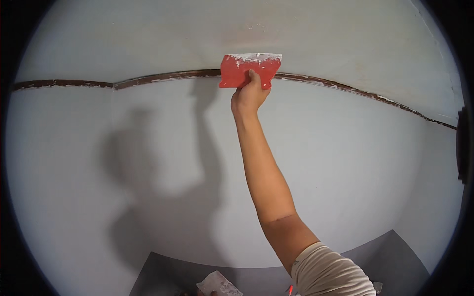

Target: The person applies putty to the ceiling using putty knives, adds more paste onto a spatula from a plastic bag, and spreads the paste across the ceiling.

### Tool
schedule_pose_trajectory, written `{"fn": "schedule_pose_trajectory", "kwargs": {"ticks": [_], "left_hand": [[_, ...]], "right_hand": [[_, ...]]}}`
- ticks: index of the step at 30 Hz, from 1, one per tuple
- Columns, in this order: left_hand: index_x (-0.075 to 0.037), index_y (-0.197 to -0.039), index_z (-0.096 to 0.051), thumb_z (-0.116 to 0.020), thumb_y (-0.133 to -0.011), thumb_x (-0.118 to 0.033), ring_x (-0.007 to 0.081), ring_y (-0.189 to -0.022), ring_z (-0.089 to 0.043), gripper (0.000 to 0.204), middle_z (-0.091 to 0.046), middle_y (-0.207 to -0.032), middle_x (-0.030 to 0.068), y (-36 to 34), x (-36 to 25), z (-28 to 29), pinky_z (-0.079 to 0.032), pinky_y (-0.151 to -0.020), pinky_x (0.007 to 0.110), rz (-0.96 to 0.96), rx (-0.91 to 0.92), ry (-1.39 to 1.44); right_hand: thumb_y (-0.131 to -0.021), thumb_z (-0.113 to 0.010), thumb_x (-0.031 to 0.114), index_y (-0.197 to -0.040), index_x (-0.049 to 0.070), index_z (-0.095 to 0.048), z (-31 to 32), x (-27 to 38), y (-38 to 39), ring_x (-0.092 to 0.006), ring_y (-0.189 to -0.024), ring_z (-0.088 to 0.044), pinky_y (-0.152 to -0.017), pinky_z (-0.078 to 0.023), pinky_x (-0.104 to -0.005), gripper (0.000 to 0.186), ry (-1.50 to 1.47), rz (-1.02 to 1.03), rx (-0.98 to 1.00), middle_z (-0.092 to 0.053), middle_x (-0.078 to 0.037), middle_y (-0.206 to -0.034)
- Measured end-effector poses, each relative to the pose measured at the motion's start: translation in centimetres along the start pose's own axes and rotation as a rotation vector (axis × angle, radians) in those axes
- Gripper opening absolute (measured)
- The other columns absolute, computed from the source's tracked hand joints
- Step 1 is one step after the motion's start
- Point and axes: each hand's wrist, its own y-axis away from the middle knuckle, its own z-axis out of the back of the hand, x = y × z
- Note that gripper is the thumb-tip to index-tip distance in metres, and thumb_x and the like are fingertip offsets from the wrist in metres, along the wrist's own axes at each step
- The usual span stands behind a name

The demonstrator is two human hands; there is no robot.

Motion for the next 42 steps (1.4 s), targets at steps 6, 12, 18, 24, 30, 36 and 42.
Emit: {"fn": "schedule_pose_trajectory", "kwargs": {"ticks": [6,12,18,24,30,36,42], "left_hand": [[0.002,-0.138,-0.057,-0.062,-0.103,-0.035,0.0425,-0.135,-0.049,0.051,-0.049,-0.150,0.0286,0.1,0.7,-0.1,-0.039,-0.112,0.053,-0.003,0.001,-0.003],[0.003,-0.139,-0.055,-0.062,-0.103,-0.035,0.0432,-0.134,-0.050,0.053,-0.049,-0.149,0.0289,0.2,1.2,0.0,-0.038,-0.112,0.052,-0.011,-0.008,0.005],[0.004,-0.140,-0.053,-0.062,-0.103,-0.035,0.0438,-0.134,-0.050,0.056,-0.050,-0.148,0.0293,0.0,1.3,-0.3,-0.038,-0.112,0.052,-0.014,-0.018,0.006],[0.005,-0.142,-0.051,-0.062,-0.102,-0.036,0.0445,-0.133,-0.050,0.058,-0.050,-0.147,0.0297,0.1,1.6,-0.1,-0.038,-0.112,0.052,-0.012,-0.024,0.000],[0.007,-0.143,-0.049,-0.062,-0.102,-0.036,0.0451,-0.133,-0.050,0.060,-0.051,-0.146,0.0301,0.1,2.0,-0.3,-0.038,-0.112,0.052,-0.015,-0.019,0.002],[0.008,-0.144,-0.047,-0.062,-0.102,-0.036,0.0458,-0.132,-0.051,0.062,-0.051,-0.145,0.0305,0.2,2.1,-0.1,-0.037,-0.112,0.052,-0.021,-0.031,0.008],[0.008,-0.143,-0.046,-0.065,-0.101,-0.034,0.0448,-0.131,-0.051,0.062,-0.054,-0.141,0.0288,-0.8,3.4,-0.4,-0.037,-0.113,0.051,-0.205,0.032,-0.093]], "right_hand": [[-0.093,-0.053,-0.002,-0.104,0.000,-0.056,-1.7,0.0,-2.8,-0.0163,-0.092,-0.061,-0.083,-0.051,-0.0340,0.011,-0.011,0.014,0.000,-0.062,-0.007,-0.102],[-0.092,-0.054,-0.004,-0.104,0.000,-0.057,-5.1,0.7,-1.3,-0.0161,-0.090,-0.060,-0.083,-0.050,-0.0328,0.013,-0.081,0.006,0.007,-0.062,-0.006,-0.101],[-0.094,-0.054,-0.003,-0.108,0.002,-0.057,-6.4,0.6,0.7,-0.0110,-0.088,-0.056,-0.079,-0.048,-0.0294,0.015,-0.025,0.031,0.167,-0.062,-0.002,-0.096],[-0.091,-0.056,-0.003,-0.104,0.001,-0.058,-5.0,1.2,3.2,-0.0155,-0.088,-0.062,-0.081,-0.051,-0.0316,0.014,0.032,0.162,0.024,-0.064,-0.005,-0.097],[-0.090,-0.055,-0.002,-0.105,-0.001,-0.057,-4.5,5.2,0.0,-0.0162,-0.090,-0.060,-0.082,-0.050,-0.0333,0.016,0.204,0.222,0.001,-0.064,-0.007,-0.102],[-0.088,-0.045,-0.004,-0.101,0.001,-0.055,-7.7,3.6,0.4,-0.0139,-0.079,-0.057,-0.072,-0.050,-0.0311,0.017,0.423,0.406,0.116,-0.061,-0.005,-0.087],[-0.088,-0.041,-0.004,-0.133,-0.007,-0.050,-12.3,0.7,0.6,-0.0134,-0.068,-0.051,-0.069,-0.049,-0.0311,0.046,0.644,0.488,-0.086,-0.053,-0.004,-0.075]]}}
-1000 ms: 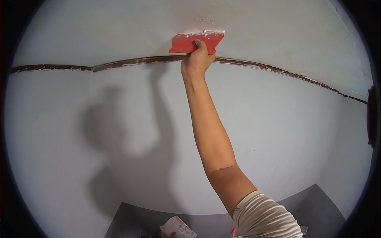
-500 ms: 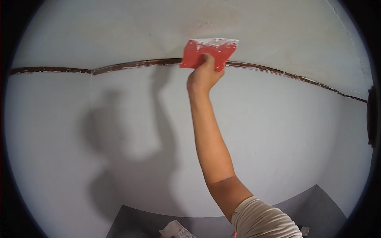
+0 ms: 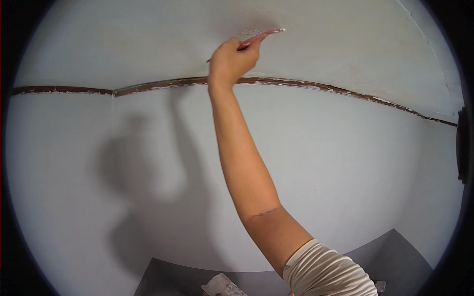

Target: The person applies putty to the ceiling using putty knives, adds more paste onto a spatula from a plastic bag, and spreads the paste across the ceiling.

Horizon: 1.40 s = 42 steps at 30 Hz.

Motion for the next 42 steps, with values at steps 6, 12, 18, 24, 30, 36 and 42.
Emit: {"fn": "schedule_pose_trajectory", "kwargs": {"ticks": [6,12,18,24,30,36,42], "left_hand": [[0.003,-0.141,-0.051,-0.066,-0.101,-0.033,0.0396,-0.125,-0.056,0.056,-0.060,-0.134,0.0236,0.9,-1.4,0.1,-0.041,-0.109,0.048,0.173,-0.114,0.232],[0.001,-0.141,-0.052,-0.066,-0.101,-0.034,0.0385,-0.124,-0.057,0.055,-0.060,-0.135,0.0218,0.9,-6.0,1.6,-0.043,-0.107,0.047,0.202,-0.021,-0.104],[0.002,-0.142,-0.051,-0.065,-0.101,-0.037,0.0402,-0.125,-0.056,0.058,-0.059,-0.137,0.0232,1.2,-6.5,1.8,-0.043,-0.108,0.048,0.189,-0.141,0.094],[0.003,-0.143,-0.049,-0.064,-0.101,-0.037,0.0404,-0.126,-0.055,0.060,-0.058,-0.138,0.0238,1.3,-3.6,0.9,-0.042,-0.109,0.048,0.177,-0.102,0.054],[0.003,-0.144,-0.047,-0.064,-0.101,-0.038,0.0407,-0.127,-0.055,0.062,-0.057,-0.139,0.0245,1.6,-1.7,0.2,-0.042,-0.109,0.048,0.151,-0.086,-0.006],[0.004,-0.145,-0.045,-0.063,-0.102,-0.038,0.0409,-0.128,-0.054,0.064,-0.057,-0.140,0.0251,1.4,2.1,-1.4,-0.041,-0.109,0.049,0.118,-0.055,-0.156],[0.005,-0.147,-0.044,-0.063,-0.102,-0.039,0.0412,-0.129,-0.054,0.065,-0.056,-0.141,0.0258,1.2,11.0,-4.5,-0.041,-0.110,0.049,0.045,-0.016,-0.482]], "right_hand": [[-0.091,-0.044,-0.005,-0.159,-0.006,-0.027,-0.8,1.6,2.7,-0.0121,-0.070,-0.050,-0.068,-0.048,-0.0293,0.071,-0.011,-0.022,0.095,-0.053,-0.008,-0.079],[-0.093,-0.045,-0.004,-0.158,-0.005,-0.032,2.4,-0.4,3.6,-0.0112,-0.071,-0.050,-0.071,-0.049,-0.0277,0.067,0.015,-0.025,0.241,-0.055,-0.008,-0.089],[-0.096,-0.046,-0.001,-0.149,-0.003,-0.047,6.8,-2.3,1.9,-0.0102,-0.076,-0.055,-0.077,-0.052,-0.0264,0.054,-0.303,0.106,0.136,-0.062,-0.003,-0.093],[-0.094,-0.045,-0.001,-0.110,-0.003,-0.061,7.4,-0.7,-1.4,-0.0078,-0.078,-0.055,-0.071,-0.047,-0.0226,0.023,-0.180,-0.028,0.186,-0.064,-0.005,-0.095],[-0.089,-0.045,-0.007,-0.150,-0.002,-0.050,4.7,-2.1,0.3,-0.0089,-0.061,-0.039,-0.056,-0.036,-0.0245,0.061,-0.037,0.176,0.224,-0.047,-0.002,-0.070],[-0.086,-0.047,-0.010,-0.153,-0.001,-0.047,6.3,-2.7,1.2,-0.0093,-0.059,-0.039,-0.057,-0.038,-0.0244,0.067,-0.001,0.194,0.335,-0.048,-0.002,-0.069],[-0.086,-0.045,-0.009,-0.151,-0.002,-0.049,8.5,-0.9,-0.6,-0.0063,-0.061,-0.041,-0.060,-0.040,-0.0209,0.066,-0.031,0.365,0.215,-0.060,-0.001,-0.081]]}}
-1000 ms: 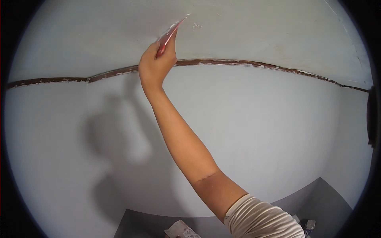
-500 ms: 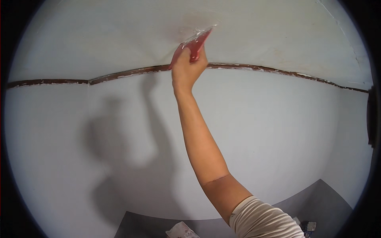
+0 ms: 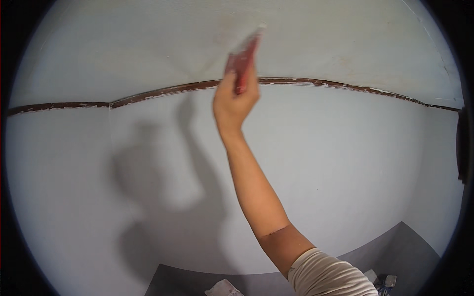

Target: The person applies putty to the ceiling using putty knives, adds more paste onto a spatula from a plastic bag, and spreads the paste across the ceiling.

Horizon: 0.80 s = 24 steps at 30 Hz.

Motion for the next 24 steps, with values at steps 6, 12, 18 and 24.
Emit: {"fn": "schedule_pose_trajectory", "kwargs": {"ticks": [6,12,18,24], "left_hand": [[0.006,-0.148,-0.042,-0.062,-0.102,-0.039,0.0414,-0.130,-0.053,0.067,-0.055,-0.142,0.0264,-1.0,0.7,-2.7,-0.040,-0.110,0.049,-0.169,0.055,-0.354],[0.007,-0.149,-0.040,-0.062,-0.103,-0.040,0.0417,-0.131,-0.052,0.069,-0.054,-0.143,0.0271,0.0,2.6,-4.0,-0.040,-0.111,0.050,-0.304,0.062,-0.595],[0.007,-0.152,-0.036,-0.059,-0.104,-0.042,0.0433,-0.133,-0.050,0.072,-0.050,-0.147,0.0281,0.0,2.3,-3.5,-0.038,-0.112,0.050,-0.381,0.037,-0.751],[0.007,-0.147,-0.042,-0.060,-0.103,-0.036,0.0415,-0.131,-0.052,0.064,-0.053,-0.143,0.0273,-1.3,2.4,-2.3,-0.039,-0.111,0.049,-0.442,0.080,-0.682]], "right_hand": [[-0.083,-0.045,-0.009,-0.151,-0.006,-0.046,1.1,1.8,-4.5,-0.0082,-0.057,-0.040,-0.055,-0.039,-0.0233,0.068,0.068,-0.148,-0.083,-0.058,-0.001,-0.076],[-0.081,-0.047,-0.010,-0.154,-0.006,-0.042,-2.7,3.0,-2.6,-0.0102,-0.057,-0.041,-0.054,-0.040,-0.0249,0.073,0.160,-0.038,0.003,-0.055,-0.005,-0.073],[-0.080,-0.051,-0.014,-0.156,-0.006,-0.035,-4.8,3.1,-0.4,-0.0415,-0.114,-0.058,-0.089,-0.054,-0.0381,0.078,0.198,-0.025,0.151,-0.051,-0.028,-0.141],[-0.082,-0.051,-0.016,-0.157,-0.005,-0.031,-5.4,5.2,2.8,-0.0431,-0.145,-0.039,-0.109,-0.048,-0.0441,0.079,0.006,-0.012,0.419,-0.041,-0.025,-0.158]]}}
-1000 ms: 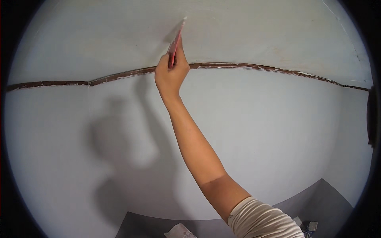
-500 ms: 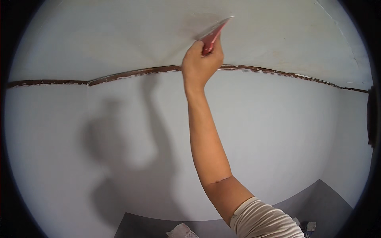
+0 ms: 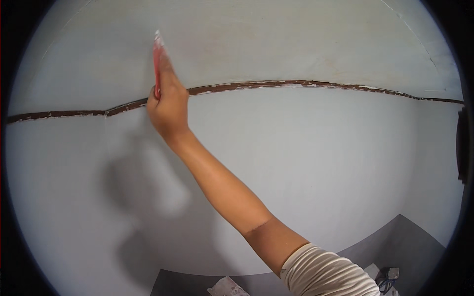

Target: The person applies putty to the ceiling using putty knives, adds more paste onto a spatula from a plastic bag, and spreads the paste across the ceiling.

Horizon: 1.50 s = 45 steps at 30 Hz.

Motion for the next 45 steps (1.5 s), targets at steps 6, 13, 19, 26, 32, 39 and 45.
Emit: {"fn": "schedule_pose_trajectory", "kwargs": {"ticks": [6,13,19,26,32,39,45], "left_hand": [[0.007,-0.142,-0.048,-0.062,-0.102,-0.031,0.0397,-0.128,-0.054,0.056,-0.056,-0.139,0.0265,-0.2,1.3,0.2,-0.041,-0.109,0.048,-0.059,-0.002,0.076],[0.006,-0.139,-0.051,-0.063,-0.101,-0.023,0.0376,-0.127,-0.055,0.050,-0.057,-0.138,0.0246,-0.7,1.9,0.6,-0.041,-0.109,0.046,-0.138,0.060,0.115],[0.004,-0.146,-0.046,-0.065,-0.099,-0.024,0.0378,-0.132,-0.052,0.058,-0.055,-0.142,0.0250,-3.9,-3.1,19.2,-0.041,-0.110,0.045,0.474,0.239,1.068],[-0.003,-0.157,-0.037,-0.060,-0.103,-0.035,0.0351,-0.149,-0.034,0.067,-0.035,-0.161,0.0232,-9.8,-9.4,42.4,-0.030,-0.121,0.047,0.824,0.551,1.298],[-0.002,-0.162,-0.022,-0.055,-0.105,-0.042,0.0356,-0.156,-0.022,0.078,-0.025,-0.167,0.0219,-8.0,-11.9,32.4,-0.022,-0.125,0.044,0.352,0.636,1.046],[0.000,-0.159,-0.028,-0.057,-0.103,-0.039,0.0381,-0.152,-0.027,0.074,-0.030,-0.163,0.0245,-5.7,-12.8,30.1,-0.025,-0.123,0.045,0.391,0.560,1.253],[0.001,-0.156,-0.033,-0.060,-0.102,-0.037,0.0394,-0.148,-0.033,0.072,-0.035,-0.160,0.0260,-3.7,-11.6,25.9,-0.029,-0.121,0.046,0.365,0.442,1.273]], "right_hand": [[-0.082,-0.054,-0.017,-0.153,0.001,-0.042,4.9,5.3,7.9,-0.0400,-0.142,-0.046,-0.112,-0.048,-0.0414,0.074,-0.071,-0.161,0.292,-0.047,-0.020,-0.155],[-0.092,-0.059,-0.005,-0.122,-0.001,-0.068,25.6,6.1,34.9,-0.0099,-0.094,-0.065,-0.084,-0.053,-0.0265,0.032,-0.095,-1.157,-0.066,-0.073,-0.008,-0.104],[-0.076,-0.059,-0.009,-0.096,0.005,-0.064,50.0,15.4,52.8,-0.0221,-0.079,-0.068,-0.071,-0.060,-0.0403,0.025,0.120,-1.737,-0.671,-0.066,-0.006,-0.089],[-0.072,-0.056,-0.006,-0.096,0.008,-0.059,62.0,20.3,60.8,-0.0212,-0.067,-0.062,-0.058,-0.056,-0.0396,0.028,0.447,-1.561,-1.057,-0.060,-0.003,-0.082],[-0.078,-0.056,0.003,-0.105,0.005,-0.060,67.0,25.2,60.1,-0.0253,-0.075,-0.068,-0.066,-0.062,-0.0442,0.028,0.527,-1.535,-1.257,-0.062,-0.007,-0.090],[-0.090,-0.061,0.009,-0.124,0.006,-0.057,67.3,26.8,58.2,-0.0309,-0.100,-0.071,-0.089,-0.060,-0.0505,0.034,0.400,-1.516,-1.307,-0.068,-0.011,-0.112],[-0.094,-0.062,0.012,-0.124,0.004,-0.057,62.3,26.8,49.9,-0.0329,-0.103,-0.070,-0.093,-0.058,-0.0528,0.031,0.328,-1.581,-1.380,-0.068,-0.013,-0.115]]}}
